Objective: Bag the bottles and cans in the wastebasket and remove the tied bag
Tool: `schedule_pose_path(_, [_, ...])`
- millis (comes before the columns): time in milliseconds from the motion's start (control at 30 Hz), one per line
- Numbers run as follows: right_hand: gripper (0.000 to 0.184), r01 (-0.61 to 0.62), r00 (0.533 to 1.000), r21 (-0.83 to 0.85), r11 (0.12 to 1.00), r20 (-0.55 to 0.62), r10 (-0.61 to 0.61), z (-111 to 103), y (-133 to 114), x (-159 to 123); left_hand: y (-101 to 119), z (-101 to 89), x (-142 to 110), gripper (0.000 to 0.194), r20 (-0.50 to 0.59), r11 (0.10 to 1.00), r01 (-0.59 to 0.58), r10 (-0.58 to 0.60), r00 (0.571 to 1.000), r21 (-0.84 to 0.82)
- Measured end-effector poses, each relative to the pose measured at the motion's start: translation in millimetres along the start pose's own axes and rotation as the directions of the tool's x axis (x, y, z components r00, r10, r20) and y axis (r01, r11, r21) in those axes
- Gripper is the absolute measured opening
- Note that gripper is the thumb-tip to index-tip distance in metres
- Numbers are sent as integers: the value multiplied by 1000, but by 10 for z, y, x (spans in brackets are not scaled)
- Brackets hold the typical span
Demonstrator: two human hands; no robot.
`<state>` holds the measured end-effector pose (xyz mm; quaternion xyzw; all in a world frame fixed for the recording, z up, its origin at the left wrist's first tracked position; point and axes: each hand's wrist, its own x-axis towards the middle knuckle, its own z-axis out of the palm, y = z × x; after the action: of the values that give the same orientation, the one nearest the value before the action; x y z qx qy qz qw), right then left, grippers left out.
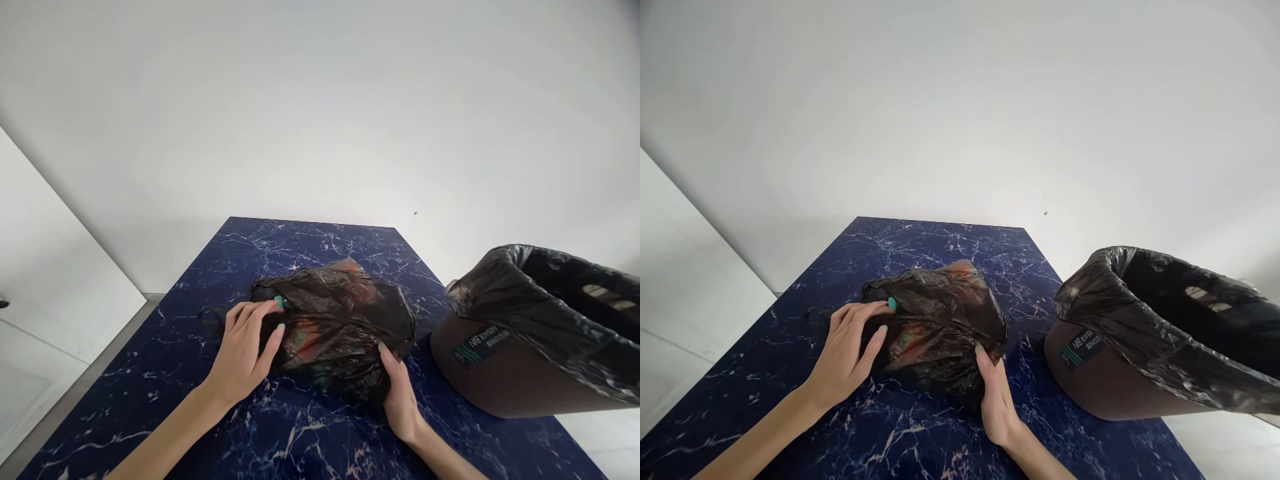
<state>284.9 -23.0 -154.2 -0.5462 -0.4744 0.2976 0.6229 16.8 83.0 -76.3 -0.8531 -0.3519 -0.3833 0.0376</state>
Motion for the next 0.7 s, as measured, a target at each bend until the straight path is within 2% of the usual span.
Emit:
schedule_pose_path(67, [59, 7, 999, -7, 1000, 37, -6, -7, -60, 15, -19, -3, 0, 21, 9, 998, -38, 39, 999, -59])
schedule_pose_path(100, [58, 4, 998, -5, 1000, 60, -4, -18, -68, 26, -22, -5, -3, 22, 3, 993, -81, 82, 997, -88])
schedule_pose_path(200, [60, 0, 992, 2, 1000, 126, -1, -59, -34, 57, -11, -3, -33, 39, -3, 955, -248, 251, 968, -165])
schedule_pose_path(267, [61, -15, 991, 17, 1000, 131, 12, -69, -13, 70, 1, 13, -71, 46, 15, 919, -339, 349, 937, -199])
schedule_pose_path(367, [58, -39, 990, 46, 998, 134, 33, -48, -45, 75, -11, 47, -121, 47, 32, 908, -374, 386, 922, -191])
schedule_pose_path(433, [58, -40, 988, 50, 998, 149, 32, -22, -104, 72, -49, 59, -130, 46, 39, 941, -294, 305, 952, -169])
schedule_pose_path(533, [59, -13, 982, 51, 999, 189, 3, 15, -209, 63, -132, 61, -111, 38, 79, 985, -44, 58, 995, -169])
schedule_pose_path(633, [58, 28, 964, 49, 998, 264, -40, 39, -283, 43, -190, 63, -91, 25, 131, 961, 214, -193, 972, -175])
schedule_pose_path(700, [56, 59, 946, 20, 998, 319, -62, 38, -288, 20, -196, 71, -87, 25, 177, 932, 305, -272, 946, -196])
